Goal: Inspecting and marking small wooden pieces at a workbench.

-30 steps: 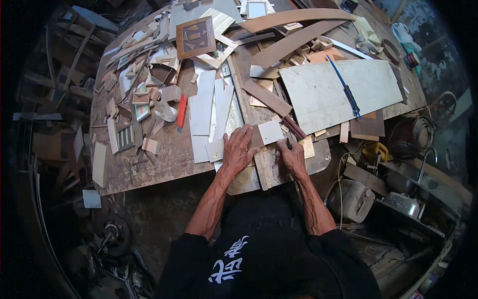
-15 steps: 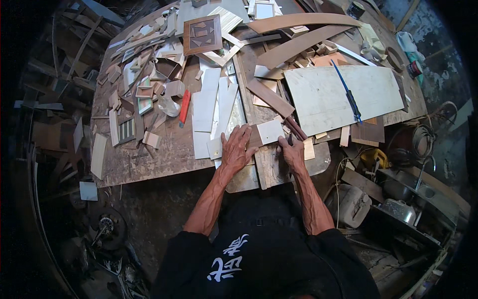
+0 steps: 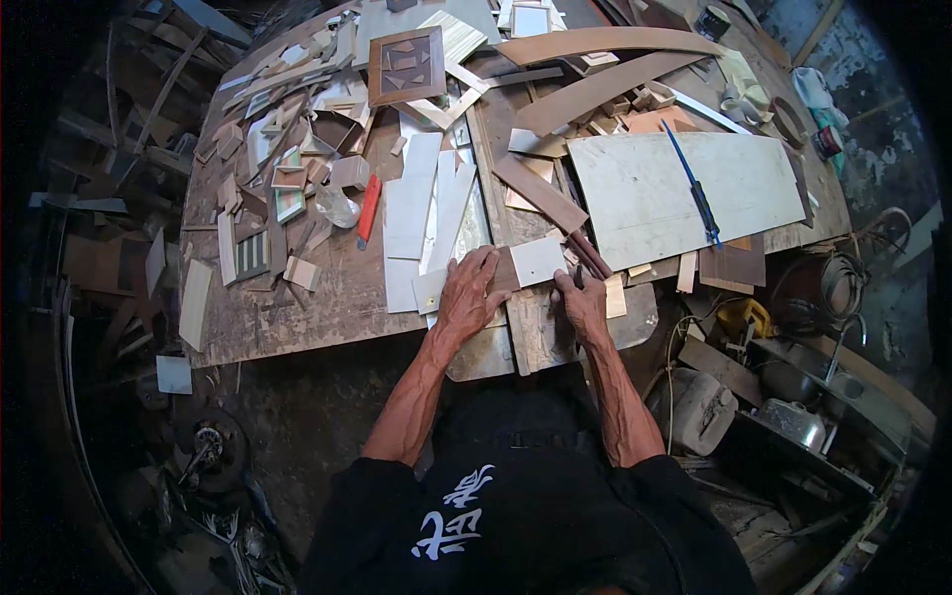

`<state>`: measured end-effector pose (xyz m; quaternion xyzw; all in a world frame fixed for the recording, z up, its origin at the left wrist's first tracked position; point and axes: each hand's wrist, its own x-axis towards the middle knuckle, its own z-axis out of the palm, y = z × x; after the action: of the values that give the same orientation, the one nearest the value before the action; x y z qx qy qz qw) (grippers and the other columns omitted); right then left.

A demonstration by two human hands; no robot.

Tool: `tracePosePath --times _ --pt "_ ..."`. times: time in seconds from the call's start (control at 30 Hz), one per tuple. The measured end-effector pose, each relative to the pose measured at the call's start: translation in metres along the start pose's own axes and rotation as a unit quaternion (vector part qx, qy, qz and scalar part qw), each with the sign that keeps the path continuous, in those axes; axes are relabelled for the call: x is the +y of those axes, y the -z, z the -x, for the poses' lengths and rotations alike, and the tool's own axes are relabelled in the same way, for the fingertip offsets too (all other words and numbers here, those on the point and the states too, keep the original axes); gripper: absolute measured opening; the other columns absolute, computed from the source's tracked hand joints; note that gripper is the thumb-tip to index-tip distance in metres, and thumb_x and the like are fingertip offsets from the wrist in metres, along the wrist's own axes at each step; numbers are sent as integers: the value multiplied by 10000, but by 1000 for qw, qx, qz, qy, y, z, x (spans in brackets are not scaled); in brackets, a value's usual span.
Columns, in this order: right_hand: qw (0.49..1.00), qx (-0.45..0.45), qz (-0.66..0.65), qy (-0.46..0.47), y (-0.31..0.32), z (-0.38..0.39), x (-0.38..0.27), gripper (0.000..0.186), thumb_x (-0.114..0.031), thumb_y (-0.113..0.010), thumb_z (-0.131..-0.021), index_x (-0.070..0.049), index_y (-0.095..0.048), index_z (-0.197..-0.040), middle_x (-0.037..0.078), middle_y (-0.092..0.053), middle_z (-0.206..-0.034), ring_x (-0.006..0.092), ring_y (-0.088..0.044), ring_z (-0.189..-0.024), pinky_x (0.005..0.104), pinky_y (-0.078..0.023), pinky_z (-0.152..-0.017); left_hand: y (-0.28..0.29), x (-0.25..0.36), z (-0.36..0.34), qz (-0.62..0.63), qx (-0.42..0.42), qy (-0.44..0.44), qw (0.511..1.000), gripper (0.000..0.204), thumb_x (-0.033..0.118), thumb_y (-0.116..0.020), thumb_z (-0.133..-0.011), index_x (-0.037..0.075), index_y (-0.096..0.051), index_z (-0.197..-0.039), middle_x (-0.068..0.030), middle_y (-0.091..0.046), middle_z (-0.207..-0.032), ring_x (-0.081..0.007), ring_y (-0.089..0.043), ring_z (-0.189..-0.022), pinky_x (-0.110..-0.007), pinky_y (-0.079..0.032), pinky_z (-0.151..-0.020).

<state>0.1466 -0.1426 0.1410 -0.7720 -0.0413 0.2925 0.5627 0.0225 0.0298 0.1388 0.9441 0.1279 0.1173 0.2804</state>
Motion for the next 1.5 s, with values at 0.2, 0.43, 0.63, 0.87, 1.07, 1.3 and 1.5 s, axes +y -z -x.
tracePosePath --times 0.2,0.43,0.63,0.87,1.07,1.3,1.5 --pt "1000 -1 6 -7 0 -1 0 263 -253 -628 -883 -27 -651 -749 -2 -599 -621 80 -488 -551 258 -367 -521 -1 -3 1 1 6 -7 1000 662 263 -744 -773 6 -483 -1324 -159 -467 -1354 -352 -457 -1241 -531 -326 -1040" --pt "1000 5 -6 12 -1 -2 4 265 -256 -624 -882 -29 -650 -747 -4 -595 -625 82 -488 -565 259 -365 -539 -1 -7 5 -10 16 -20 1000 690 177 -769 -719 11 -462 -1314 -160 -457 -1322 -353 -436 -1246 -563 -321 -1034" --pt "1000 2 -24 6 -1 3 -3 284 -263 -626 -876 -34 -621 -707 -3 -588 -626 84 -482 -565 258 -365 -551 0 -10 7 -3 15 -17 1000 694 174 -768 -719 13 -456 -1317 -165 -456 -1319 -352 -432 -1249 -541 -319 -1044" --pt "999 -3 -44 9 -2 0 3 267 -262 -633 -871 -20 -650 -758 3 -594 -642 86 -496 -576 255 -370 -560 -1 -11 7 -5 17 -16 1000 689 178 -769 -718 11 -457 -1310 -168 -455 -1316 -355 -431 -1250 -529 -318 -1053" --pt "999 -5 -41 22 -1 1 0 277 -269 -634 -875 -10 -657 -779 10 -601 -648 90 -512 -586 252 -378 -562 0 -10 7 2 20 -21 1000 682 170 -773 -712 1 -462 -1295 -177 -456 -1312 -363 -434 -1245 -522 -323 -1056" --pt "1000 3 -12 15 0 -2 6 299 -285 -628 -880 -10 -656 -767 14 -607 -646 95 -514 -586 252 -381 -561 2 -11 6 9 29 -33 999 673 167 -780 -702 -18 -483 -1277 -181 -476 -1293 -370 -451 -1225 -473 -353 -1052" --pt "1000 -7 -7 15 -2 1 1 297 -290 -630 -880 -12 -653 -777 10 -604 -645 87 -504 -585 250 -369 -549 2 -10 7 18 32 -27 999 678 176 -778 -704 -9 -482 -1286 -183 -476 -1300 -380 -455 -1221 -463 -358 -1059"
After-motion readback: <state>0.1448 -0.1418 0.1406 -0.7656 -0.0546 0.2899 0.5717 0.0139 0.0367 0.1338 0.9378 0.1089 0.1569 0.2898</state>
